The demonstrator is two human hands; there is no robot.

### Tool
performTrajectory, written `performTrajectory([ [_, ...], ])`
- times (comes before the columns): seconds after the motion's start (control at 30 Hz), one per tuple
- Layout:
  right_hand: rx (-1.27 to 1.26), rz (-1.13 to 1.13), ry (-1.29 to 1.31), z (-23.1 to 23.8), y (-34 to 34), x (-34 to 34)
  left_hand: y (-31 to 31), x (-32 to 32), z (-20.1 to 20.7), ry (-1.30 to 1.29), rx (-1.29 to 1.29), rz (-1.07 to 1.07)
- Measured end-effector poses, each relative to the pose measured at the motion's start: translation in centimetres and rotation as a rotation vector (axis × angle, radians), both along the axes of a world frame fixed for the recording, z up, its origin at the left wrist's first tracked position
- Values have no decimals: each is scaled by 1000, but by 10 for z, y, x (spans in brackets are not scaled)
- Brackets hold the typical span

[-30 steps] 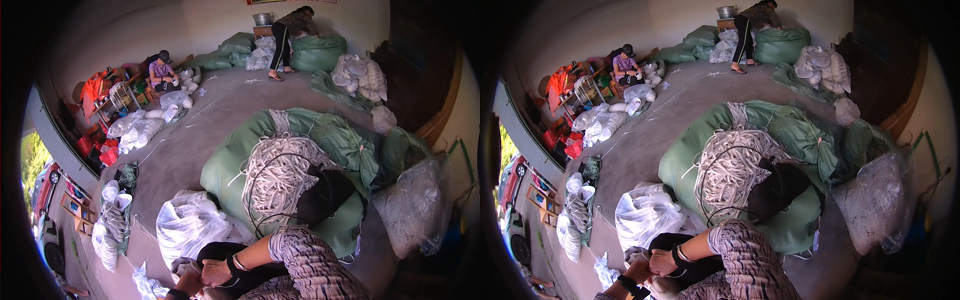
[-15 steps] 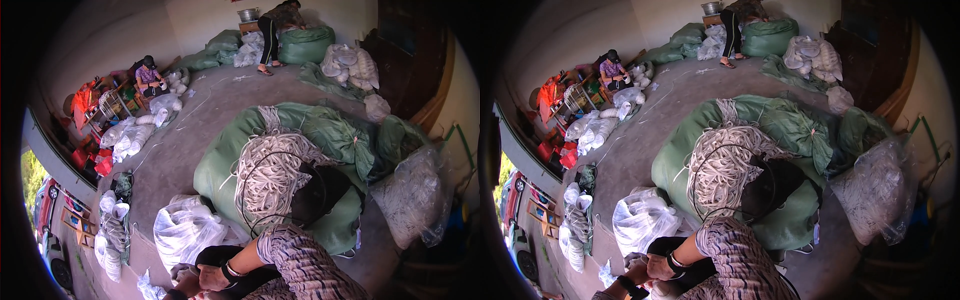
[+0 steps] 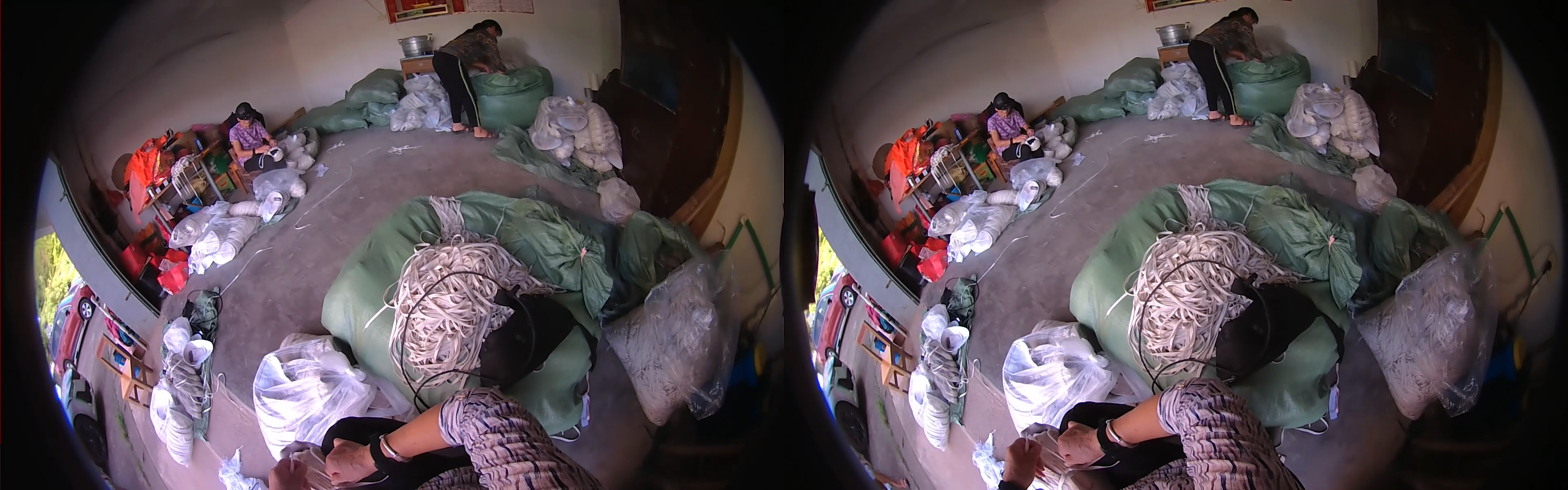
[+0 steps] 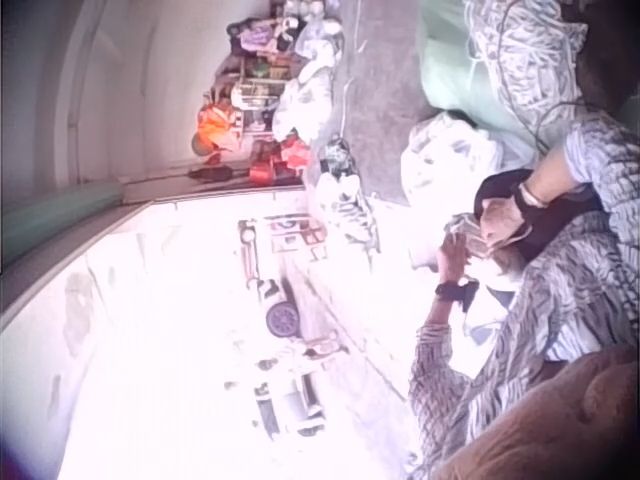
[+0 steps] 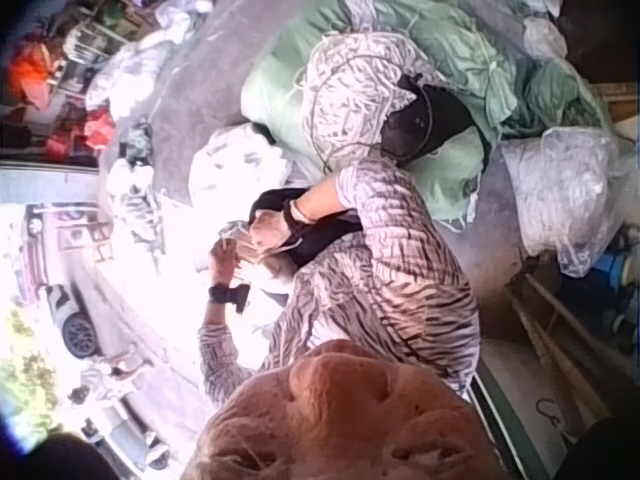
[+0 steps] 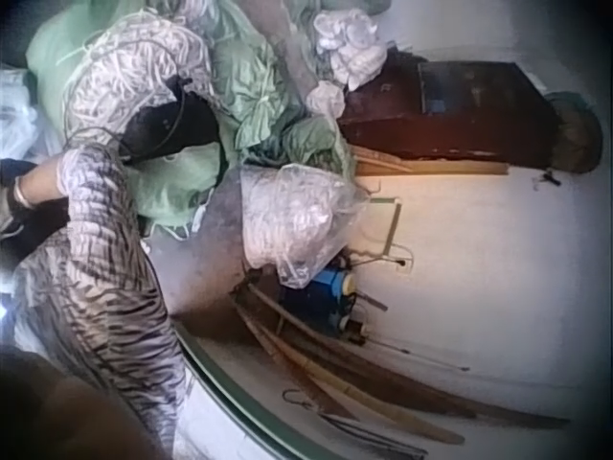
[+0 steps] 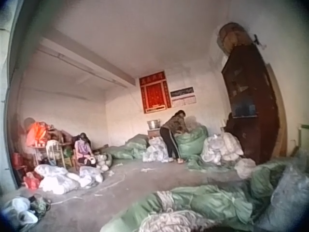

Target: Lacing a white sneaker while sitting in a workshop area.

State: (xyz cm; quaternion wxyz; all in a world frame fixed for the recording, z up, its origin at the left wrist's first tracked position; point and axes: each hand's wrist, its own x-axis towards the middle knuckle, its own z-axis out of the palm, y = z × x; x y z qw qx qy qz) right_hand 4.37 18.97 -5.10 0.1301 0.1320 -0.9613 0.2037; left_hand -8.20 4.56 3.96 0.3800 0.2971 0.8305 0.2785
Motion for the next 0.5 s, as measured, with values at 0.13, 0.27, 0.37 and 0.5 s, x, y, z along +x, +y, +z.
performTrajectory([
  [0.13, -605, 15, -139, 67, 6, 14, -21, 29, -13, -239, 411, 31],
  [0.27, -668, -19, -209, 43, 0, 7, -35, 35, -47, -143, 578, 89],
  [0.37, -1062, -64, -572, 63, 31, 16, -39, 52, -36, -293, 533, 216],
  [0.5, -1697, -419, -47, 98, 151, 34, -55, 46, -88, -412, 703, 481],
])
